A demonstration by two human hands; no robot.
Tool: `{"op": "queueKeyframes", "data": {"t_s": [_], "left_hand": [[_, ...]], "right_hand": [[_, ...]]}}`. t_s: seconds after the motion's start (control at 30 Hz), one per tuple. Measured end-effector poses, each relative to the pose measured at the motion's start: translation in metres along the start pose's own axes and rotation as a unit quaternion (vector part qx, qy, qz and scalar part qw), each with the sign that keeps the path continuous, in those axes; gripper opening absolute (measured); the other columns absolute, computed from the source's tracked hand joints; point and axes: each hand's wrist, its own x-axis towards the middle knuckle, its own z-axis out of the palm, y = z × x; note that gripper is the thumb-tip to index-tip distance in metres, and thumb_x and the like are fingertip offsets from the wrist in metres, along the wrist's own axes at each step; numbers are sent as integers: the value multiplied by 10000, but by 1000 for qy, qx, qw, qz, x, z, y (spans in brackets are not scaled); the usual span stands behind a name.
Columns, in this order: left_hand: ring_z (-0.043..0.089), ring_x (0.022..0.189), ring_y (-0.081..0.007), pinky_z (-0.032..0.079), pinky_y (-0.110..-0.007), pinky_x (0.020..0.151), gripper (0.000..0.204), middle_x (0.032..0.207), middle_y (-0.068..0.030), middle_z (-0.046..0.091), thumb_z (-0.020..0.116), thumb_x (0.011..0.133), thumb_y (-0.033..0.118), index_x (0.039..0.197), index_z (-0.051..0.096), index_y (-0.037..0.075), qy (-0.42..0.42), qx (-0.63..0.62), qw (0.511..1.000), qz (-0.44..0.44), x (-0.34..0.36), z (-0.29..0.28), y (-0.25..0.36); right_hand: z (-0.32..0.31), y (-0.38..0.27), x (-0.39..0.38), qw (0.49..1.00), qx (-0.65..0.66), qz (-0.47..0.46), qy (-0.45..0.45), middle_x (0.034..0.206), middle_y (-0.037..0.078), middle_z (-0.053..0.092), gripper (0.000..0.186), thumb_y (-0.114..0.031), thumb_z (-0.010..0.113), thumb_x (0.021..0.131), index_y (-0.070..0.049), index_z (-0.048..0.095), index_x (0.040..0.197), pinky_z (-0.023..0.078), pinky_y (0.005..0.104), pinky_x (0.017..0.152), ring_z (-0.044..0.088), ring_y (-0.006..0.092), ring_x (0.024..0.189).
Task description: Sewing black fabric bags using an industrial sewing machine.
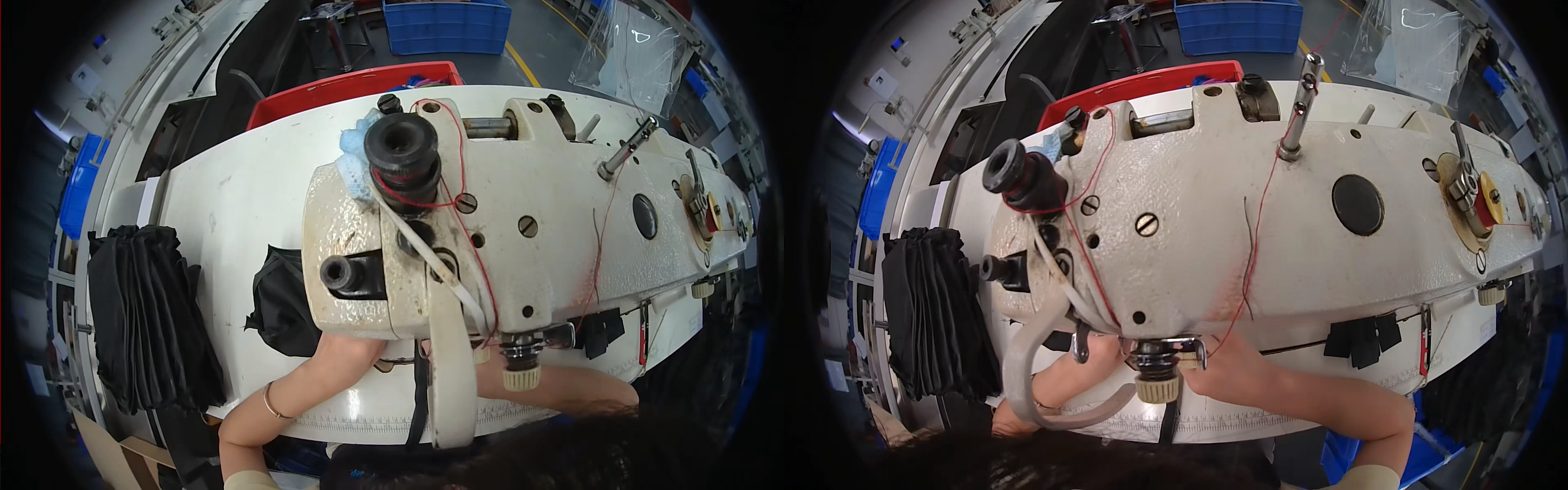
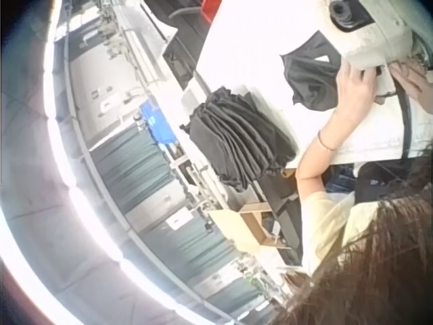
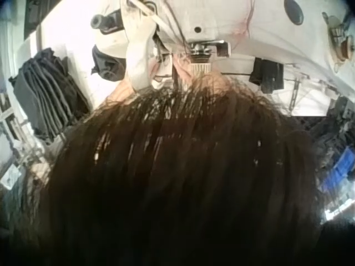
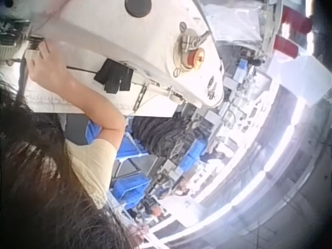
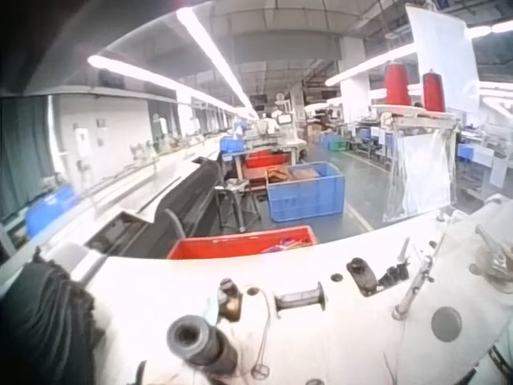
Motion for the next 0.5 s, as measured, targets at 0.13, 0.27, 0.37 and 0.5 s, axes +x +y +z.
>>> {"op": "queueKeyframes", "data": {"t_s": [0.13,0.27,0.37,0.5], "left_hand": [[621,829,-308,501,-404,731,312,918,-134,634,653,642,14,954,661,29,18,-22,999,17,-3,-3,5],[624,829,-308,502,-406,739,305,916,-138,635,653,634,18,938,667,28,17,-7,1000,25,-5,-6,12],[622,834,-309,499,-408,747,308,929,-140,631,649,638,17,946,663,26,-2,6,1000,15,-4,-10,15],[617,853,-321,496,-412,761,320,952,-153,623,651,645,15,964,655,17,-24,-15,1000,12,-2,-14,15]], "right_hand": [[-2,-6,0,998,23,34,-37,750,50,569,96,-96,621,659,-58,598,744,502,332,529,563,210,693],[-2,-8,1,980,123,134,-81,740,72,575,124,-141,624,733,-31,606,786,499,332,501,582,210,630],[-2,-6,1,989,78,69,-104,717,93,565,141,-155,605,756,-22,603,804,507,333,518,601,222,632],[-4,-4,1,986,114,92,-77,712,89,560,105,-135,587,749,-30,593,758,509,337,516,609,225,635]]}}
